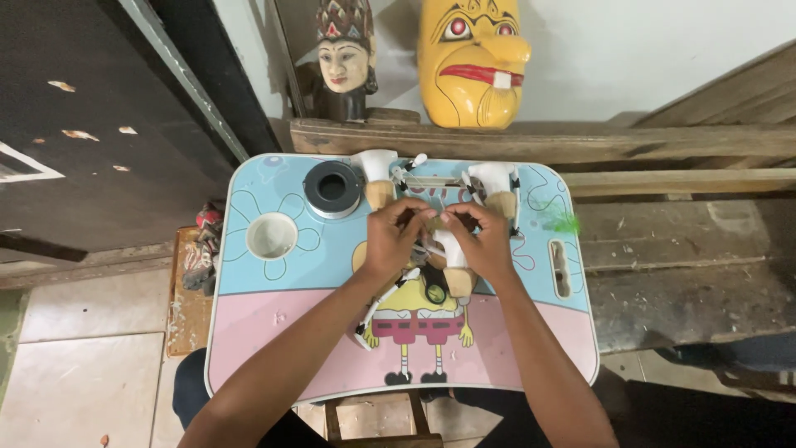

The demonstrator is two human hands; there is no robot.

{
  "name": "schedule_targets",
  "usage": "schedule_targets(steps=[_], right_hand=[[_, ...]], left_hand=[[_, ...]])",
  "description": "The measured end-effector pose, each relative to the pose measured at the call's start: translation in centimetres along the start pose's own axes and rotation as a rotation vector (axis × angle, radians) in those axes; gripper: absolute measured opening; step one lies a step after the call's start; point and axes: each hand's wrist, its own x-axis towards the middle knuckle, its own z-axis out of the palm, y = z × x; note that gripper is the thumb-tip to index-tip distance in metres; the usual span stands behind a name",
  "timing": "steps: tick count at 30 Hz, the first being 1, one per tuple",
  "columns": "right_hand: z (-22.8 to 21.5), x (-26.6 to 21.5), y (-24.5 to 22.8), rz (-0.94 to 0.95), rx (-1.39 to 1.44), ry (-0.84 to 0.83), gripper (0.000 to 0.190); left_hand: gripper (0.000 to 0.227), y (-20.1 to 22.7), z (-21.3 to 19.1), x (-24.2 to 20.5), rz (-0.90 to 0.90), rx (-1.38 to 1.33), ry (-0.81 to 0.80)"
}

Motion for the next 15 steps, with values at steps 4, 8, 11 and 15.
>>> schedule_targets(steps=[4, 8, 11, 15], right_hand=[[0.1, 1.0, -0.4, 0.069, 0.040, -0.041, 0.008], [-0.4, 2.0, -1.4, 0.092, 0.070, -0.114, 0.008], [-0.6, 2.1, -1.4, 0.074, 0.070, -0.154, 0.008], [-0.8, 1.9, -1.1, 0.062, 0.088, -0.171, 0.007]], left_hand=[[0.015, 0.4, 0.0, -0.2, -0.008, -0.076, 0.000], [0.024, -0.5, -0.3, 0.1, -0.091, -0.195, -0.045], [0.025, -1.6, -0.7, 0.8, -0.159, -0.249, -0.101], [0.024, -1.8, -0.8, 1.0, -0.249, -0.275, -0.173]])
